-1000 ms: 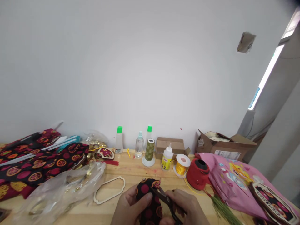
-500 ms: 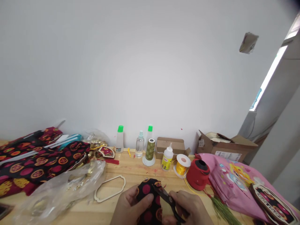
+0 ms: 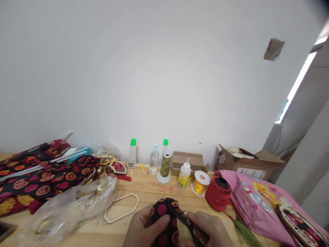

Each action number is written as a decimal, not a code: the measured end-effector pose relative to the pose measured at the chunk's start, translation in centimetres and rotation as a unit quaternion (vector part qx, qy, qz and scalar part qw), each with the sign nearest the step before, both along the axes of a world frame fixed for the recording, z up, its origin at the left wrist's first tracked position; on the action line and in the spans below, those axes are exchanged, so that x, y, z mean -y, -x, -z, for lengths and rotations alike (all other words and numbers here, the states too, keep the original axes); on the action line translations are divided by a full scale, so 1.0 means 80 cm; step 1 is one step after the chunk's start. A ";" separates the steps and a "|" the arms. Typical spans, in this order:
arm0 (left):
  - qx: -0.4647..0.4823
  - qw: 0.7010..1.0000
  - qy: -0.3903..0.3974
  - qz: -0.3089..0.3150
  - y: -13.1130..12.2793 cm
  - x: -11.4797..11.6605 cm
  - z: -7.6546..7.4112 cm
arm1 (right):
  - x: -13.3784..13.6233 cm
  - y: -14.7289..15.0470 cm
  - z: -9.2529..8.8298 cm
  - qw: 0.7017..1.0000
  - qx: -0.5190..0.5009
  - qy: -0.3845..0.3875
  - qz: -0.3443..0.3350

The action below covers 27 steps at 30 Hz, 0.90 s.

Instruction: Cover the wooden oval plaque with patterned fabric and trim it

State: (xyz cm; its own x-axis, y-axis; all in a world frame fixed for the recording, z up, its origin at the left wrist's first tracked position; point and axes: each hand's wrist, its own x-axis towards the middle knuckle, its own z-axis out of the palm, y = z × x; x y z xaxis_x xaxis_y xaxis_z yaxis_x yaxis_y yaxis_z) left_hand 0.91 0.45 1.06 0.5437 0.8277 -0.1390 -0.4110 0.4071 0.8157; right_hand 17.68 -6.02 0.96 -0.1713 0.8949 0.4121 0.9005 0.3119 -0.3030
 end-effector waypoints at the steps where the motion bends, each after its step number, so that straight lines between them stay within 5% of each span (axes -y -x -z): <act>1: 0.002 1.000 0.001 -0.002 0.000 0.000 0.000 | 0.000 0.000 0.000 1.000 0.000 0.005 0.001; 13: 0.057 0.995 0.084 -0.015 0.008 -0.004 -0.019 | 0.007 -0.015 -0.024 0.993 0.042 0.083 0.070; 21: -0.123 0.989 -0.076 0.024 0.018 -0.027 -0.004 | 0.018 -0.020 -0.033 0.988 0.083 0.049 0.119; 27: -0.345 0.878 -0.326 -0.061 0.020 -0.032 0.013 | 0.027 -0.022 -0.041 0.985 0.091 0.053 0.137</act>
